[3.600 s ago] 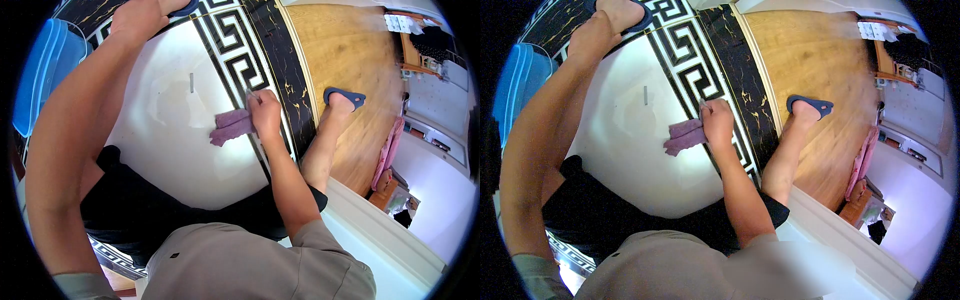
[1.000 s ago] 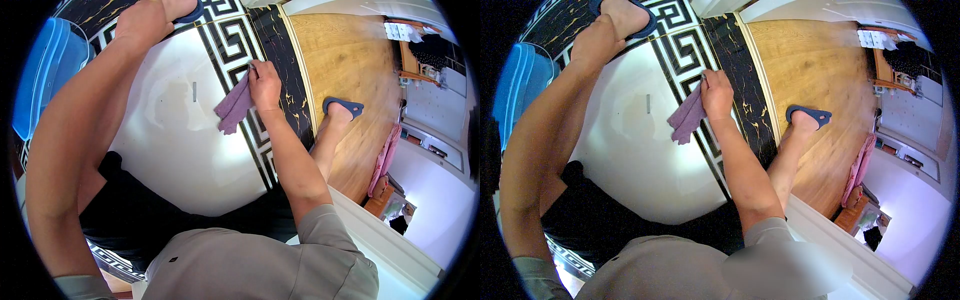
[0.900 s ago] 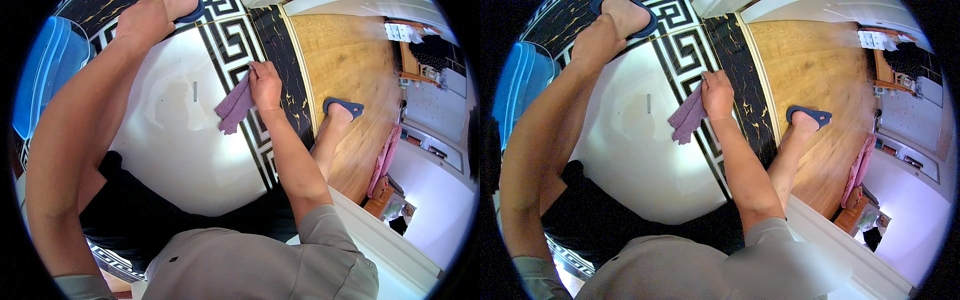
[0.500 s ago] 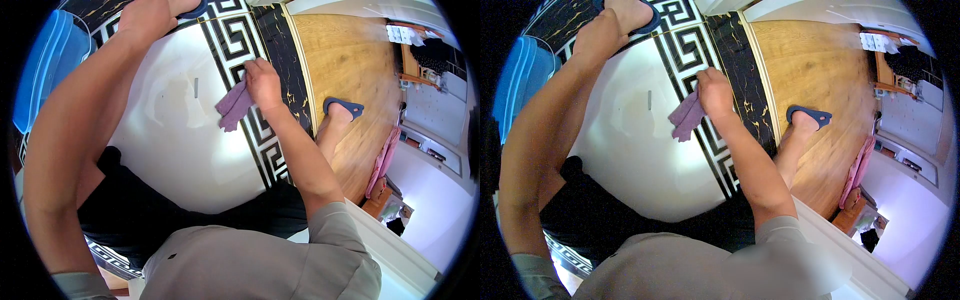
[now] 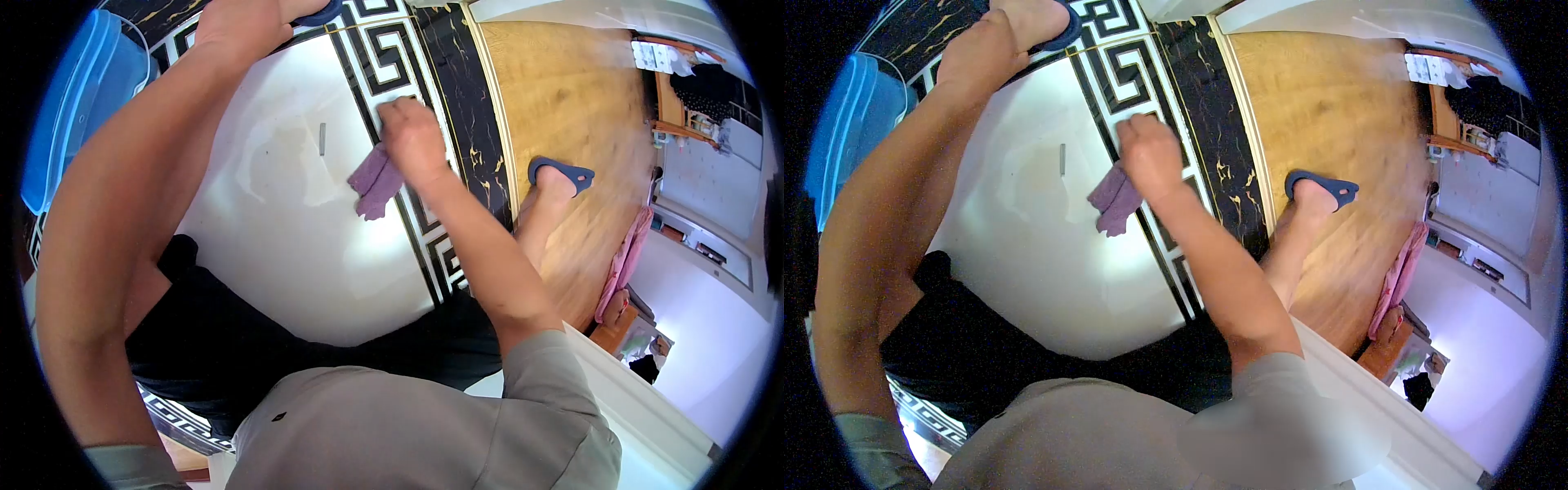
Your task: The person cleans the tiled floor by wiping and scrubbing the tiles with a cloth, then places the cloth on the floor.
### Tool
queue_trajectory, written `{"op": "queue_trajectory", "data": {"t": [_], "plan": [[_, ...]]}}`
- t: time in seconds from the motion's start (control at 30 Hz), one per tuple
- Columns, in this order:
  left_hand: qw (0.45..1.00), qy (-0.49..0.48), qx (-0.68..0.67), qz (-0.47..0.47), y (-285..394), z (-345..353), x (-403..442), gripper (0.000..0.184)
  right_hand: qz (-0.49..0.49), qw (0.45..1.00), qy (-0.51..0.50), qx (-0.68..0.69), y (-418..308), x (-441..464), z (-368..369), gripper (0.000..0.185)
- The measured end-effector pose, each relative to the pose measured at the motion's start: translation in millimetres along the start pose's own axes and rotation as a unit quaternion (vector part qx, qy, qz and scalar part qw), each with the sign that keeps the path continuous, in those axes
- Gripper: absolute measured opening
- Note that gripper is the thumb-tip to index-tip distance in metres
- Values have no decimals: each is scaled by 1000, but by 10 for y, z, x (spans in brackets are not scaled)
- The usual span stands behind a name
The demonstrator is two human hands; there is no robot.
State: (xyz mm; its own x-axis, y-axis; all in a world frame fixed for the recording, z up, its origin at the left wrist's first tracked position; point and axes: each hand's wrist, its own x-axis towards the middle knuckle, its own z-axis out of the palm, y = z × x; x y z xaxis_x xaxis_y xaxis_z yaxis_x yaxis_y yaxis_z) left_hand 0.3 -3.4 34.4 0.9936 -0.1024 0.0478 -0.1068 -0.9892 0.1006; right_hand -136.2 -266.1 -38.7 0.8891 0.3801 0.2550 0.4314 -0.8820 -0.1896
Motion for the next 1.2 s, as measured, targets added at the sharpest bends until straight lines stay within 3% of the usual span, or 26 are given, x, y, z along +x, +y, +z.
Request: {"op": "queue_trajectory", "data": {"t": [0.07,0.1,0.2,0.37,0.47,0.7,0.8,0.97,1.2], "plan": [[999,-18,-21,-19,62,-265,-92,25,55,998,-13,-25,136,17,-59,19],[1000,-14,-11,-17,10,-187,-66,31,72,997,8,-22,100,14,-51,19],[1000,-5,6,1,-18,84,58,45,-3,1000,9,15,-87,-2,43,21],[1000,-19,18,-14,-8,48,41,44,207,973,9,105,147,-61,-88,14],[1000,-17,16,-18,-17,107,83,45,231,964,90,97,285,-139,-29,13],[999,4,45,-3,-23,104,54,46,226,962,138,64,160,-23,207,10],[999,1,34,-1,-18,77,56,45,167,975,135,56,34,-1,228,10],[999,-29,16,4,-21,48,61,45,190,974,116,40,-227,-107,92,24],[999,28,31,-3,-19,102,33,44,233,962,136,33,17,-99,244,12]]}}
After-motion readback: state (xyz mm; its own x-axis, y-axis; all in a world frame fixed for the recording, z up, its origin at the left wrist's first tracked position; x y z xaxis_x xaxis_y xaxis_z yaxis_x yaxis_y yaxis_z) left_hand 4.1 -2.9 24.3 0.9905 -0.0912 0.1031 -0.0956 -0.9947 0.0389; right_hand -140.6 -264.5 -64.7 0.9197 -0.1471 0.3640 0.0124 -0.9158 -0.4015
